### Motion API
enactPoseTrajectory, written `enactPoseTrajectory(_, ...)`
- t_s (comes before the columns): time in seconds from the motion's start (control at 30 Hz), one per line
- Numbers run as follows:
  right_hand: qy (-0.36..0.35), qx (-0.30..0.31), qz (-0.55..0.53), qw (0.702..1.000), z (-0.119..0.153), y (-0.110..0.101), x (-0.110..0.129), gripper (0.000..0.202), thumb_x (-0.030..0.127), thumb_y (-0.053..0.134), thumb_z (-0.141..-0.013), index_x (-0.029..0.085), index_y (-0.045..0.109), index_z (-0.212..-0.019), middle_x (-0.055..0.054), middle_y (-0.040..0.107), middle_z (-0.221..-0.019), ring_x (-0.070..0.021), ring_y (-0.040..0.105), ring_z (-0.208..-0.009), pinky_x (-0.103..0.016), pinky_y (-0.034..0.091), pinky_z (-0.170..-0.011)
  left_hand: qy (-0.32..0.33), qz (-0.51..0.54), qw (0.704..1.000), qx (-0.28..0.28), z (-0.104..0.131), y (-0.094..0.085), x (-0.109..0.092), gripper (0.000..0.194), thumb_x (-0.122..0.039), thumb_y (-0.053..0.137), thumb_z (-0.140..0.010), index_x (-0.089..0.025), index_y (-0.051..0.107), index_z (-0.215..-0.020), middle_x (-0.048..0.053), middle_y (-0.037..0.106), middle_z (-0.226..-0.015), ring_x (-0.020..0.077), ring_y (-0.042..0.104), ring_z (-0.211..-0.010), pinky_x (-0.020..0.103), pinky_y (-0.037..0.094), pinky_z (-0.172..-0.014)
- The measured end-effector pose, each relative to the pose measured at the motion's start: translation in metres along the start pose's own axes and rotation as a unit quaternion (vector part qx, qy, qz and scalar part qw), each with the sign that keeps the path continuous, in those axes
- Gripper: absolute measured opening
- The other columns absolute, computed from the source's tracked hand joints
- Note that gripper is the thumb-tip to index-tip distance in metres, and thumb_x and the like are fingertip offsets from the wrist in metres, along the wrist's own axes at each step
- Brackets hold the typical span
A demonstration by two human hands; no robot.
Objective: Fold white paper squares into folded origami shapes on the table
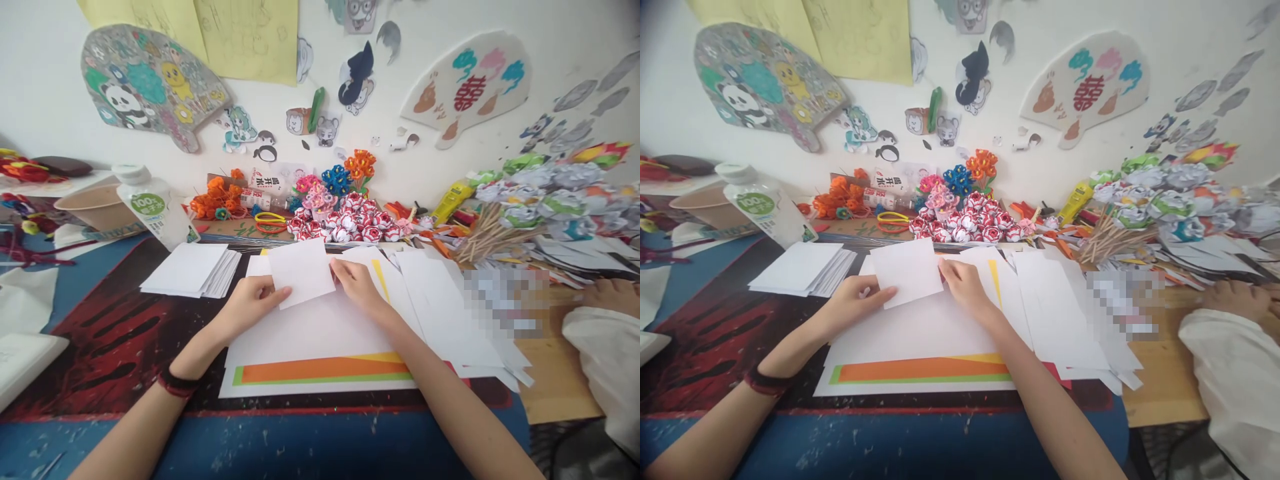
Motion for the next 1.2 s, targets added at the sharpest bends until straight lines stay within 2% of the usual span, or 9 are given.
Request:
enactPoseTrajectory(0.13,0.015,0.056,-0.078,0.995,0.003,0.007,0.007,0.046,0.056,0.048,-0.088,0.019,0.046,-0.061,0.003,0.046,-0.059,-0.0121,0.045,-0.058,-0.024,0.033,-0.055,0.013,0.006,0.999,-0.041,0.001,-0.004,-0.004,0.044,-0.052,0.051,-0.085,-0.016,0.049,-0.06,-0.003,0.043,-0.057,0.0112,0.038,-0.058,0.024,0.029,-0.056)
enactPoseTrajectory(0.3,0.057,0.133,-0.113,0.983,0.007,0.016,0.002,0.04,0.051,0.057,-0.083,0.017,0.053,-0.062,0.002,0.05,-0.057,-0.0124,0.05,-0.056,-0.023,0.035,-0.053,0.014,0.038,0.995,-0.094,0.0,-0.005,-0.001,0.036,-0.046,0.05,-0.086,-0.018,0.044,-0.064,-0.004,0.038,-0.06,0.0111,0.037,-0.058,0.024,0.029,-0.056)
enactPoseTrajectory(0.4,0.056,0.146,-0.109,0.982,0.006,0.016,0.003,0.038,0.047,0.057,-0.084,0.017,0.054,-0.061,0.002,0.053,-0.056,-0.0127,0.052,-0.054,-0.024,0.038,-0.053,0.003,0.068,0.991,-0.114,0.0,-0.005,0.005,0.036,-0.043,0.052,-0.085,-0.019,0.039,-0.062,-0.004,0.035,-0.059,0.0107,0.036,-0.058,0.024,0.028,-0.054)
enactPoseTrajectory(0.5,0.024,0.097,-0.058,0.993,0.004,0.008,0.005,0.029,0.04,0.054,-0.088,0.018,0.063,-0.072,-0.001,0.064,-0.067,-0.0158,0.06,-0.065,-0.026,0.045,-0.063,-0.009,0.1,0.983,-0.155,0.0,-0.012,0.014,0.033,-0.042,0.054,-0.085,-0.019,0.043,-0.064,-0.004,0.037,-0.059,0.0106,0.037,-0.057,0.023,0.027,-0.053)
enactPoseTrajectory(0.6,-0.022,-0.015,0.122,0.992,0.001,-0.009,0.003,0.018,0.03,0.056,-0.087,0.019,0.068,-0.092,-0.006,0.07,-0.094,-0.022,0.062,-0.09,-0.035,0.044,-0.085,-0.035,0.131,0.97,-0.203,0.001,-0.022,0.022,0.028,-0.042,0.056,-0.083,-0.018,0.051,-0.071,-0.004,0.043,-0.062,0.0106,0.039,-0.058,0.023,0.027,-0.053)
enactPoseTrajectory(0.67,-0.044,-0.057,0.251,0.965,0.001,-0.018,-0.001,0.024,0.028,0.059,-0.085,0.019,0.067,-0.106,-0.01,0.068,-0.109,-0.0265,0.058,-0.106,-0.042,0.036,-0.098,-0.05,0.146,0.967,-0.201,0.0,-0.024,0.024,0.027,-0.043,0.057,-0.083,-0.018,0.053,-0.072,-0.004,0.044,-0.062,0.0104,0.039,-0.057,0.023,0.027,-0.053)
enactPoseTrajectory(0.77,-0.056,-0.036,0.328,0.942,0.0,-0.022,-0.011,0.035,0.031,0.06,-0.085,0.018,0.061,-0.118,-0.012,0.063,-0.12,-0.0278,0.053,-0.114,-0.044,0.032,-0.102,-0.058,0.154,0.97,-0.179,0.0,-0.022,0.021,0.032,-0.043,0.058,-0.082,-0.018,0.047,-0.065,-0.006,0.037,-0.056,0.0095,0.035,-0.054,0.023,0.024,-0.052)
enactPoseTrajectory(0.97,-0.061,0.0,0.288,0.956,-0.005,-0.027,-0.018,0.021,0.034,0.069,-0.08,0.021,0.066,-0.096,-0.006,0.064,-0.105,-0.0239,0.054,-0.103,-0.037,0.036,-0.092,-0.038,0.129,0.981,-0.137,-0.001,-0.017,0.01,0.035,-0.043,0.056,-0.083,-0.018,0.042,-0.061,-0.006,0.035,-0.053,0.0094,0.034,-0.052,0.024,0.024,-0.052)
enactPoseTrajectory(1.2,-0.027,0.028,0.278,0.96,-0.013,-0.034,-0.025,0.032,0.047,0.076,-0.07,0.022,0.066,-0.088,-0.005,0.062,-0.097,-0.0238,0.052,-0.097,-0.036,0.033,-0.086,-0.03,0.109,0.988,-0.102,-0.011,-0.008,0.002,0.035,-0.045,0.056,-0.081,-0.019,0.043,-0.06,-0.005,0.036,-0.053,0.0099,0.036,-0.052,0.023,0.025,-0.05)
Point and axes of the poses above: each hand's wrist, its own z-axis away from the middle knuckle, its own y-axis out of the palm, x = y × z, the point moved 5 cm from there along -z, towards the middle knuckle
